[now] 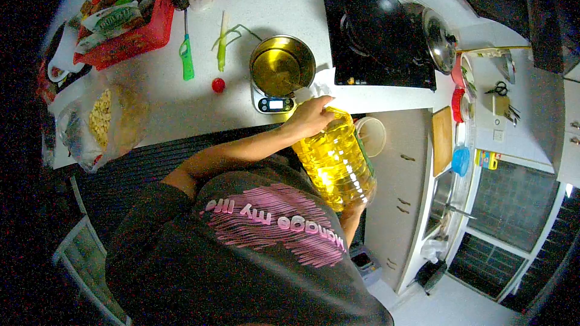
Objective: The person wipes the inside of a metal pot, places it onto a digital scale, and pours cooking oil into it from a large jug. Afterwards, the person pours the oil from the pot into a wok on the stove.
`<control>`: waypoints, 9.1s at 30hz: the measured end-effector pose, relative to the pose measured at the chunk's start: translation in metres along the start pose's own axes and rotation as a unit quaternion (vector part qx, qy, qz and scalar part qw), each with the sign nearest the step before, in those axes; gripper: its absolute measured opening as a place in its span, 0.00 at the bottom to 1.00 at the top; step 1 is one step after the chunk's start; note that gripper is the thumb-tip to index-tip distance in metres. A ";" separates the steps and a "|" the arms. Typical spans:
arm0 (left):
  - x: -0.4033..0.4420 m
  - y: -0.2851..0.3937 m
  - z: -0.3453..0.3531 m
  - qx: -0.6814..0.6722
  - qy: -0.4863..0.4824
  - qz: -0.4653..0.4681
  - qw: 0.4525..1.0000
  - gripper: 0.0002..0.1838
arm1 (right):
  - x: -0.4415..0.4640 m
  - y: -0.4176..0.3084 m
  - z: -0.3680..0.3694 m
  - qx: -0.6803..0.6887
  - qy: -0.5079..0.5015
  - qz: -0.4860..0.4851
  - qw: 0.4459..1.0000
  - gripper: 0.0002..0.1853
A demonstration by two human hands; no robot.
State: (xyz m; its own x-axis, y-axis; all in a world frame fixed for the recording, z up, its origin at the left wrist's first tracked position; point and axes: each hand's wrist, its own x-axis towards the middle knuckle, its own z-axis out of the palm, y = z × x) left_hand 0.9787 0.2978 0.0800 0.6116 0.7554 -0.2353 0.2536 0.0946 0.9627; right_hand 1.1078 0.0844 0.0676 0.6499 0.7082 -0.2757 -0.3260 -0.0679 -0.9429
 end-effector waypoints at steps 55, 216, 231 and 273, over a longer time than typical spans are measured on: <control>0.002 0.001 -0.006 0.000 0.043 0.030 0.999 0.25 | 0.019 0.017 -0.007 -0.067 -0.053 -0.027 0.996 0.25; -0.250 -0.012 -0.013 0.029 0.751 -0.031 0.659 0.16 | 0.531 -0.190 0.037 -0.310 -0.247 0.090 0.914 0.12; -0.264 -0.023 0.002 -0.022 0.785 -0.050 0.617 0.15 | 0.610 -0.156 0.056 -0.411 -0.273 0.095 0.865 0.12; -0.175 0.085 0.006 0.088 0.639 0.074 0.760 0.10 | 0.546 -0.219 0.088 -0.652 -0.058 -0.378 0.655 0.41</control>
State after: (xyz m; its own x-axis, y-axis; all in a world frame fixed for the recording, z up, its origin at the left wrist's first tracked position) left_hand 0.8974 0.1701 0.2019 -0.5568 0.7727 0.3048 0.4175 -0.0569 0.9069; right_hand 1.4733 0.5476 0.1396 0.2056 0.9294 0.3064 0.9712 -0.1553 -0.1807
